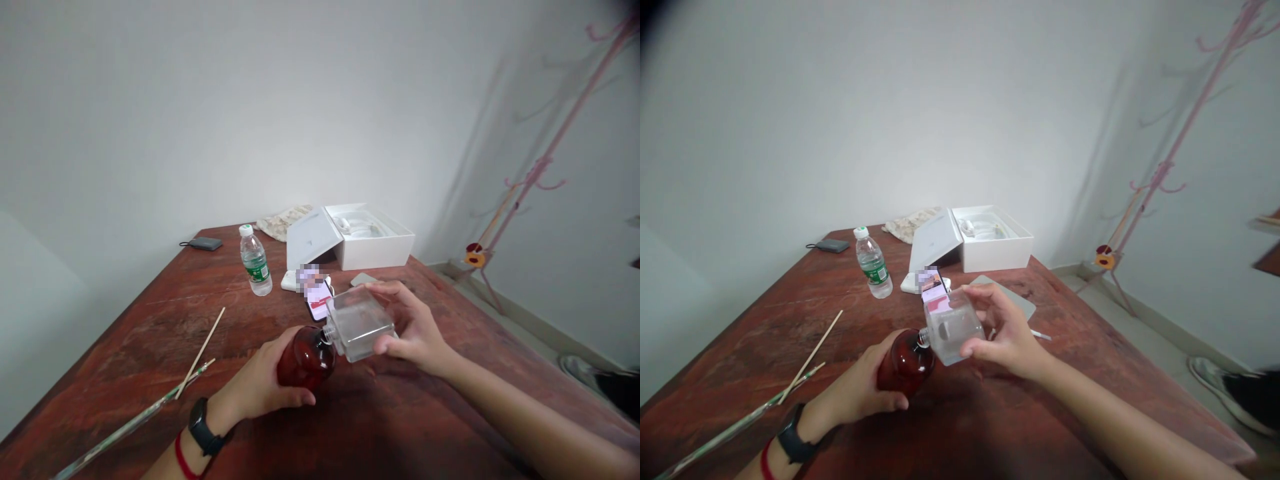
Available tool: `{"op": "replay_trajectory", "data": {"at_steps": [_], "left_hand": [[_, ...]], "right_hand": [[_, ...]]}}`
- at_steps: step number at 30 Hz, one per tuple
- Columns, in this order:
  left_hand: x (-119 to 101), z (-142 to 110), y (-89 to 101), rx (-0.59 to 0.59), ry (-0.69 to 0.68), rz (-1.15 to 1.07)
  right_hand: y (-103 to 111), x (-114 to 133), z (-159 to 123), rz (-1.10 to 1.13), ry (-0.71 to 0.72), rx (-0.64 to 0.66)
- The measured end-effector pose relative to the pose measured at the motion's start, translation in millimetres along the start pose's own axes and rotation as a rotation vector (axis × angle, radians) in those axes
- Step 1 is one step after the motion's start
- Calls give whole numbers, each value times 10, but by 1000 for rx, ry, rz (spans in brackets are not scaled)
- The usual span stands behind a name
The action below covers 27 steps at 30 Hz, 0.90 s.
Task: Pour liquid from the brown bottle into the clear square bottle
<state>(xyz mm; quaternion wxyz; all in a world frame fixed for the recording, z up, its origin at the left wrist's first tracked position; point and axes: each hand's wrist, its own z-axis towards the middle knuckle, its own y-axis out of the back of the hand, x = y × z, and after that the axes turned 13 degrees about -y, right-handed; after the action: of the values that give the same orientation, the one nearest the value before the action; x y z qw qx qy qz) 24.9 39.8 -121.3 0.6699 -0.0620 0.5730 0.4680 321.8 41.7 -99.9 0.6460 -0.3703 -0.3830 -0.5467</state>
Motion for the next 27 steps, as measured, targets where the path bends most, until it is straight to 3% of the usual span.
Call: {"op": "replay_trajectory", "data": {"at_steps": [6,13,19,27], "left_hand": [[39,-28,-6,-33,-14,-24],[135,-42,-18,-94,-13,-97],[193,-69,15,-107,-32,-142],[168,-48,6,-103,-20,-166]], "right_hand": [[41,-18,128,13,-13,113],[-30,-52,292,0,32,113],[-95,-50,403,28,33,209],[-59,-176,363,15,50,154]]}}
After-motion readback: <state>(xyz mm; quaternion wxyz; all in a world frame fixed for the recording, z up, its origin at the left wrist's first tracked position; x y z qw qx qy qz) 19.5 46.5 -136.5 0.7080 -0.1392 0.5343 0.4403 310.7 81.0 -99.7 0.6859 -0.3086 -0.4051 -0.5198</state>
